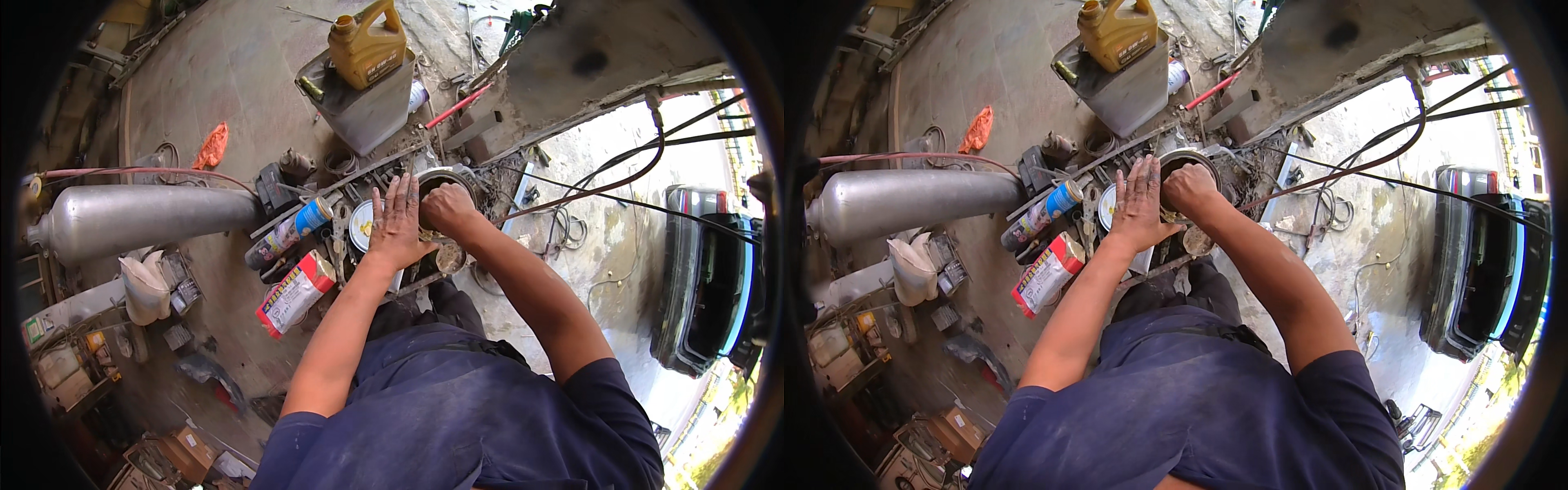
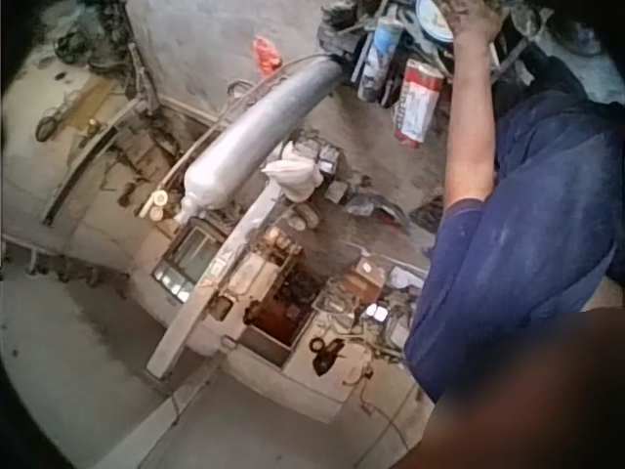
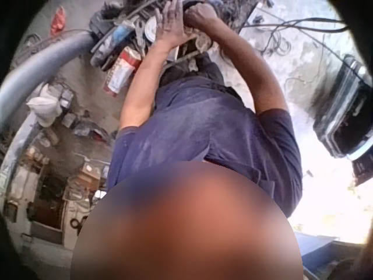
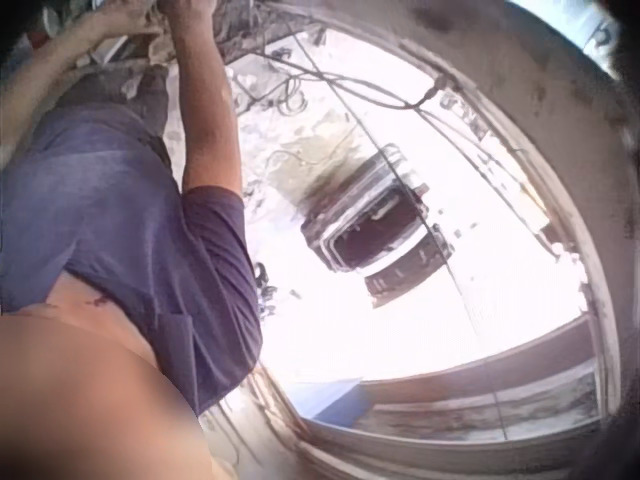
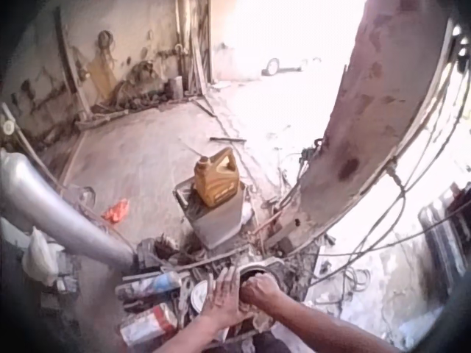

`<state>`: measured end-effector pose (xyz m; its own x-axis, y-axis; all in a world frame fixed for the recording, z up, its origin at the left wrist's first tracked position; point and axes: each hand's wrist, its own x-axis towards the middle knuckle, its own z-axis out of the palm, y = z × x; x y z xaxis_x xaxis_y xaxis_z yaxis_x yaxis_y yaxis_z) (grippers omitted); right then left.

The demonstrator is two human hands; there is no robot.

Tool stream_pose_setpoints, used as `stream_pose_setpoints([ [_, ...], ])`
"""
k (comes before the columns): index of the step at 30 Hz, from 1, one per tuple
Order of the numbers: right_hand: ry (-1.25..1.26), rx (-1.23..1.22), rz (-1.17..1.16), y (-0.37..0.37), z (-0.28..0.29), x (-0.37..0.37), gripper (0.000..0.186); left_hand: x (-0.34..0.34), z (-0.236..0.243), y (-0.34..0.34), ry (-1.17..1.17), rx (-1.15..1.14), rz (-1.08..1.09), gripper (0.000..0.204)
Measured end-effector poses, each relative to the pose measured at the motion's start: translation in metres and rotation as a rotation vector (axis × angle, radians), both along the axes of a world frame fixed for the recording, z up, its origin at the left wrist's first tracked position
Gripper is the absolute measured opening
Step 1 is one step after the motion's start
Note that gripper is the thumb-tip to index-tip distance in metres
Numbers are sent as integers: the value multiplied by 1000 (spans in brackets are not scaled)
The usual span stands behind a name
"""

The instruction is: The person retrieves a sanding block and a yellow putty-like substance from a container, then applies the substance to the rear bumper of a car using the block. The person spreads the material across a section of the bumper surface.

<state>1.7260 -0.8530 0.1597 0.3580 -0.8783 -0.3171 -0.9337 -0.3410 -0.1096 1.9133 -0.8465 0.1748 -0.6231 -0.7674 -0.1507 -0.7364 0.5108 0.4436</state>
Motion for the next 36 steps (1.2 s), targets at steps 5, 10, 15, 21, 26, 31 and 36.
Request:
stream_pose_setpoints([
  [5,-68,40,29,-7,-29,-2,18,2,7,-4,-28,50,29,153],
  [10,-43,177,-19,-18,-43,0,24,1,-3,1,28,23,47,150],
  [15,-64,346,-154,-24,-59,-5,25,-5,-3,5,54,40,35,148],
  [21,-26,590,-188,-27,-27,-3,32,-6,1,4,45,86,55,148],
  [26,-104,682,-172,-26,-35,3,32,-5,0,4,29,108,45,148],
  [31,-226,715,-266,-29,-61,-1,36,-7,-1,3,33,105,40,149],
  [36,-313,800,-498,-32,-33,-7,41,-6,-2,4,75,107,48,149],
])
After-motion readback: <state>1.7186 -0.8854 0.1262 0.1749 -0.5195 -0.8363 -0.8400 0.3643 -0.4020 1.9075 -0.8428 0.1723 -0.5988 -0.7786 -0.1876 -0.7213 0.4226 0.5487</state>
